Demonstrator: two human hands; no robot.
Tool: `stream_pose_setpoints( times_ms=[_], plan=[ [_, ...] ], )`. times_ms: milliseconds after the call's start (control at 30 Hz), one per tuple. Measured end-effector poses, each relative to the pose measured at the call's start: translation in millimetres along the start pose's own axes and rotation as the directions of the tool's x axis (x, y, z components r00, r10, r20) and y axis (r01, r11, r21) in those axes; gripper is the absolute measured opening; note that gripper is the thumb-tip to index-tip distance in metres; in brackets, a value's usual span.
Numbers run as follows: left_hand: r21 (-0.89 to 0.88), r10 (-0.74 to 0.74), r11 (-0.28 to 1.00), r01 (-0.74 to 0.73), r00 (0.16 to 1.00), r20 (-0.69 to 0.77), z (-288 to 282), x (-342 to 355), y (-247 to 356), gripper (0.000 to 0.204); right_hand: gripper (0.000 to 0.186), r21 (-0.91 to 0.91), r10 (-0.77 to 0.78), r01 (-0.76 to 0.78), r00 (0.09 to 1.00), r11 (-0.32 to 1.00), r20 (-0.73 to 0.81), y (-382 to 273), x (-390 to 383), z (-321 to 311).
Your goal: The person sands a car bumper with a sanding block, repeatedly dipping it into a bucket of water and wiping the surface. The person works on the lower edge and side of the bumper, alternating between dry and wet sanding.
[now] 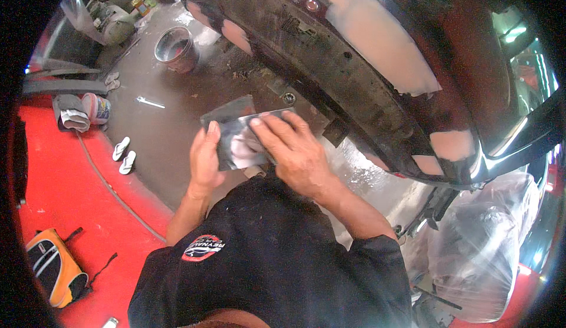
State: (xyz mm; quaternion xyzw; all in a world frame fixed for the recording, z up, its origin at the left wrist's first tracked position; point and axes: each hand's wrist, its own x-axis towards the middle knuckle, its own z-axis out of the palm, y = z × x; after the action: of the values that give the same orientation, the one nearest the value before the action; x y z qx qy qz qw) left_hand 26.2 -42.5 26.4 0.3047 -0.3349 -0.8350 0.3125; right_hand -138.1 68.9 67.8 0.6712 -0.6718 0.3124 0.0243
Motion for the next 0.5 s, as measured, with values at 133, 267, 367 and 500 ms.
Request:
stream_pose_setpoints(
  times_ms=[133, 267, 367, 500],
  plan=[
    [0.332, 0.211, 0.922, -0.2, 0.977, 0.002, 22, 13, -6, 0.034, 0.051, 0.111, -0.013, -0.012, 0.975, 0.994, 0.22, 0, 12, -1],
    [0.179, 0.151, 0.973, -0.143, 0.988, -0.032, 28, 45, 2, 0.027, 0.054, 0.112, -0.064, 0.027, 0.939, 0.993, 0.338, 18, 17, -15],
    [-0.062, 0.226, 0.97, -0.234, 0.967, -0.122, 43, 70, 22, 0.029, 0.054, 0.141, -0.033, -0.024, 0.918, 0.99, 0.395, 32, 32, -38],
    [-0.088, 0.194, 0.975, -0.206, 0.972, -0.13, 55, 93, 11, 0.03, 0.055, 0.173, -0.129, 0.114, 0.988, 0.978, 0.082, 32, 56, -41]
  ],
)
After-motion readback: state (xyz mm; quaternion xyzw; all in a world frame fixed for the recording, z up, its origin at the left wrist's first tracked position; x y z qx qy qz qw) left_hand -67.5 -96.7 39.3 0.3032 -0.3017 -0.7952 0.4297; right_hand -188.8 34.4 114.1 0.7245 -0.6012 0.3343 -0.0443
